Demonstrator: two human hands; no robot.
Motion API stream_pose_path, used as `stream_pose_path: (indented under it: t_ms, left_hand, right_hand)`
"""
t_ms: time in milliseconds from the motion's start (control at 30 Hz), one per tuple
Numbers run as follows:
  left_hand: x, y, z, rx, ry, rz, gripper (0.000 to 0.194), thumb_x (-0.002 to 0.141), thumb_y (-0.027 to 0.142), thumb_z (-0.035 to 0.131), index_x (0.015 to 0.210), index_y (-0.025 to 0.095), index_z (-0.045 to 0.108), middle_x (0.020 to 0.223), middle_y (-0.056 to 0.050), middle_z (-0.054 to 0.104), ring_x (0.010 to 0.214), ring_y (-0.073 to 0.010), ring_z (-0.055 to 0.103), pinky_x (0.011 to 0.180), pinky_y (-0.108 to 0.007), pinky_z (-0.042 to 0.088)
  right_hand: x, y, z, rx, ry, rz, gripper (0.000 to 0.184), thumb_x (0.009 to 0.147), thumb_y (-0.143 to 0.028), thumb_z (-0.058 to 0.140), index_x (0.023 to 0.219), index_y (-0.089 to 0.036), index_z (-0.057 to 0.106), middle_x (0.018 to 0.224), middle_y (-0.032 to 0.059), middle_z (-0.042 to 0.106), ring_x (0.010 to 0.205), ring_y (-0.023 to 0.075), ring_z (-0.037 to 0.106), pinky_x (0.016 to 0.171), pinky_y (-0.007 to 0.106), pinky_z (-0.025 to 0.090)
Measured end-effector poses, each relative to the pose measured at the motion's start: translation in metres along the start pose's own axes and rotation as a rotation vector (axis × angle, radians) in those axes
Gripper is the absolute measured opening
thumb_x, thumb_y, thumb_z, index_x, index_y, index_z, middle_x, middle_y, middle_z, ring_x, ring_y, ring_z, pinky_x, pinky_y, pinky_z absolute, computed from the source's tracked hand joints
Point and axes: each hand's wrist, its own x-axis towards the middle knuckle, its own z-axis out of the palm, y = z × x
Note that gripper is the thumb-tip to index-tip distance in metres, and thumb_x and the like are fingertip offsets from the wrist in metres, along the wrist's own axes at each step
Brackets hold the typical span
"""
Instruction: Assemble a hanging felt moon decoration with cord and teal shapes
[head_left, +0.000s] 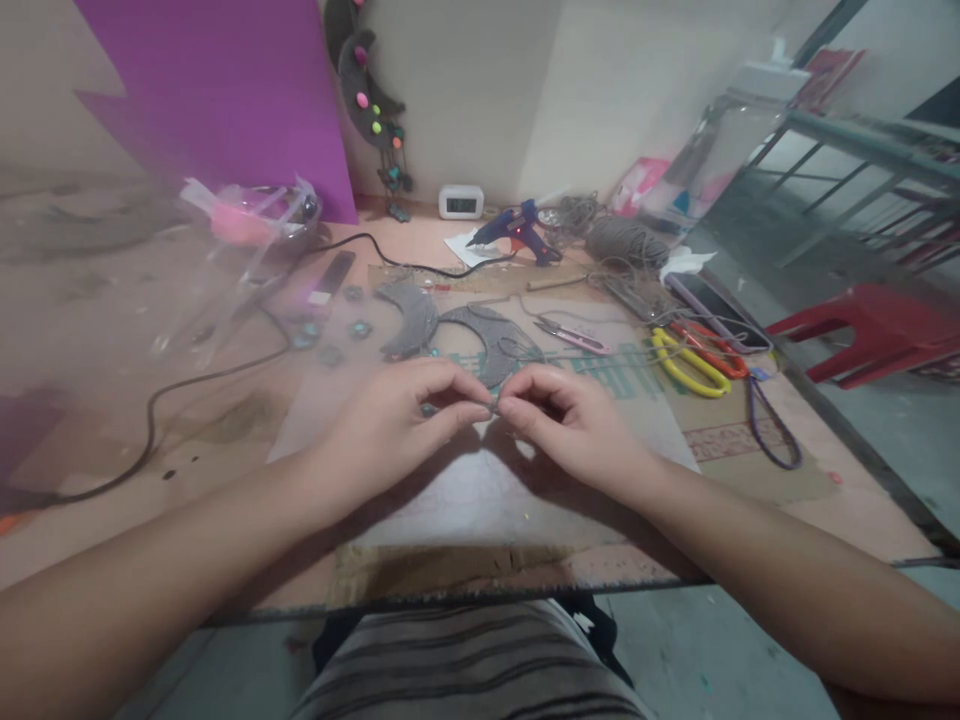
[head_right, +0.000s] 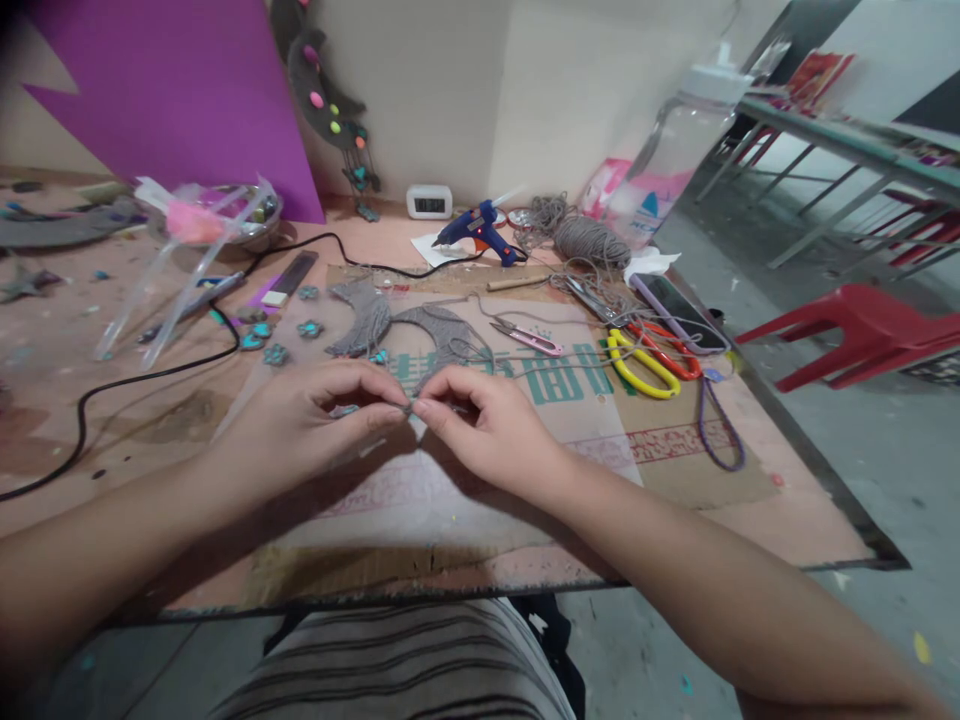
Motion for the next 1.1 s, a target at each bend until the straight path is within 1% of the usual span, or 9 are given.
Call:
stream_pose_path:
  t_ms: [133, 267, 400, 500, 600, 667, 767, 967, 1100]
  left_hand:
    - [0.000, -0.002, 0.001, 0.009, 0.003, 0.025, 0.011, 0.089, 0.028, 0.063, 0.087, 0.025, 0.074, 0.084, 0.003, 0.074, 0.078, -0.0149, 0.065, 0.079, -0.028, 0.049]
    - [0.000, -0.002, 0.001, -0.016, 0.007, 0.010, 0.010, 0.088, 0.030, 0.065, 0.087, 0.024, 0.073, 0.083, 0.003, 0.073, 0.077, -0.0147, 0.064, 0.077, -0.028, 0.050]
    - [0.000, 0.000, 0.001, -0.059, 0.017, -0.027, 0.010, 0.088, 0.029, 0.065, 0.085, 0.023, 0.073, 0.082, 0.002, 0.073, 0.074, -0.0151, 0.064, 0.080, -0.030, 0.051]
    - [-0.001, 0.001, 0.001, -0.117, 0.034, -0.052, 0.009, 0.088, 0.028, 0.066, 0.085, 0.022, 0.072, 0.081, 0.002, 0.073, 0.072, -0.0146, 0.065, 0.079, -0.029, 0.052]
    - [-0.001, 0.001, 0.002, -0.174, 0.043, -0.082, 0.007, 0.087, 0.026, 0.066, 0.085, 0.021, 0.071, 0.082, 0.002, 0.072, 0.073, -0.0135, 0.065, 0.079, -0.027, 0.052]
    - [-0.001, 0.002, 0.002, -0.192, 0.040, -0.088, 0.007, 0.088, 0.025, 0.066, 0.086, 0.021, 0.071, 0.082, 0.003, 0.072, 0.074, -0.0127, 0.065, 0.077, -0.025, 0.052]
    - [-0.001, 0.002, 0.001, -0.191, 0.042, -0.075, 0.007, 0.088, 0.024, 0.065, 0.086, 0.021, 0.071, 0.081, 0.004, 0.072, 0.074, -0.0114, 0.064, 0.077, -0.023, 0.051]
    - [0.000, 0.002, 0.002, -0.203, 0.042, -0.052, 0.006, 0.088, 0.023, 0.066, 0.086, 0.021, 0.072, 0.080, 0.004, 0.071, 0.074, -0.0106, 0.064, 0.076, -0.022, 0.050]
    - [0.001, 0.000, 0.002, -0.239, 0.032, -0.068, 0.006, 0.088, 0.024, 0.066, 0.086, 0.021, 0.072, 0.081, 0.004, 0.072, 0.075, -0.0103, 0.064, 0.074, -0.022, 0.050]
  right_hand:
    - [0.001, -0.001, 0.001, 0.096, -0.027, 0.045, 0.014, 0.090, -0.028, 0.060, 0.079, -0.019, 0.062, 0.070, -0.0020, 0.063, 0.061, 0.0104, 0.054, 0.059, 0.024, 0.042]
    - [0.001, 0.001, 0.001, 0.115, -0.022, 0.039, 0.015, 0.091, -0.029, 0.060, 0.080, -0.019, 0.062, 0.067, -0.0031, 0.059, 0.062, 0.0107, 0.054, 0.060, 0.024, 0.042]
    - [-0.003, 0.005, 0.001, 0.143, 0.053, -0.013, 0.019, 0.098, -0.034, 0.051, 0.093, -0.019, 0.063, 0.067, -0.0038, 0.057, 0.060, 0.0102, 0.054, 0.057, 0.023, 0.042]
    - [-0.007, 0.007, 0.003, 0.076, 0.136, -0.100, 0.012, 0.094, -0.030, 0.059, 0.101, -0.020, 0.060, 0.075, -0.0025, 0.062, 0.064, 0.0101, 0.057, 0.057, 0.022, 0.044]
    - [-0.009, 0.008, 0.004, -0.050, 0.170, -0.187, 0.013, 0.091, -0.023, 0.064, 0.104, -0.020, 0.063, 0.087, 0.0010, 0.070, 0.072, 0.0115, 0.065, 0.063, 0.023, 0.049]
    - [-0.008, 0.006, 0.004, -0.105, 0.184, -0.230, 0.011, 0.092, -0.020, 0.063, 0.102, -0.021, 0.067, 0.090, 0.0020, 0.075, 0.077, 0.0127, 0.069, 0.069, 0.024, 0.053]
    - [-0.007, 0.004, 0.003, -0.166, 0.195, -0.280, 0.009, 0.092, -0.017, 0.063, 0.093, -0.021, 0.071, 0.087, 0.0008, 0.077, 0.078, 0.0131, 0.072, 0.073, 0.023, 0.056]
    - [-0.008, 0.002, 0.002, -0.175, 0.183, -0.275, 0.011, 0.093, -0.017, 0.062, 0.089, -0.022, 0.071, 0.084, -0.0002, 0.078, 0.075, 0.0133, 0.073, 0.071, 0.024, 0.057]
    - [-0.010, 0.006, 0.005, -0.070, 0.161, -0.262, 0.010, 0.094, -0.020, 0.060, 0.102, -0.021, 0.066, 0.092, 0.0025, 0.077, 0.081, 0.0139, 0.074, 0.072, 0.025, 0.057]
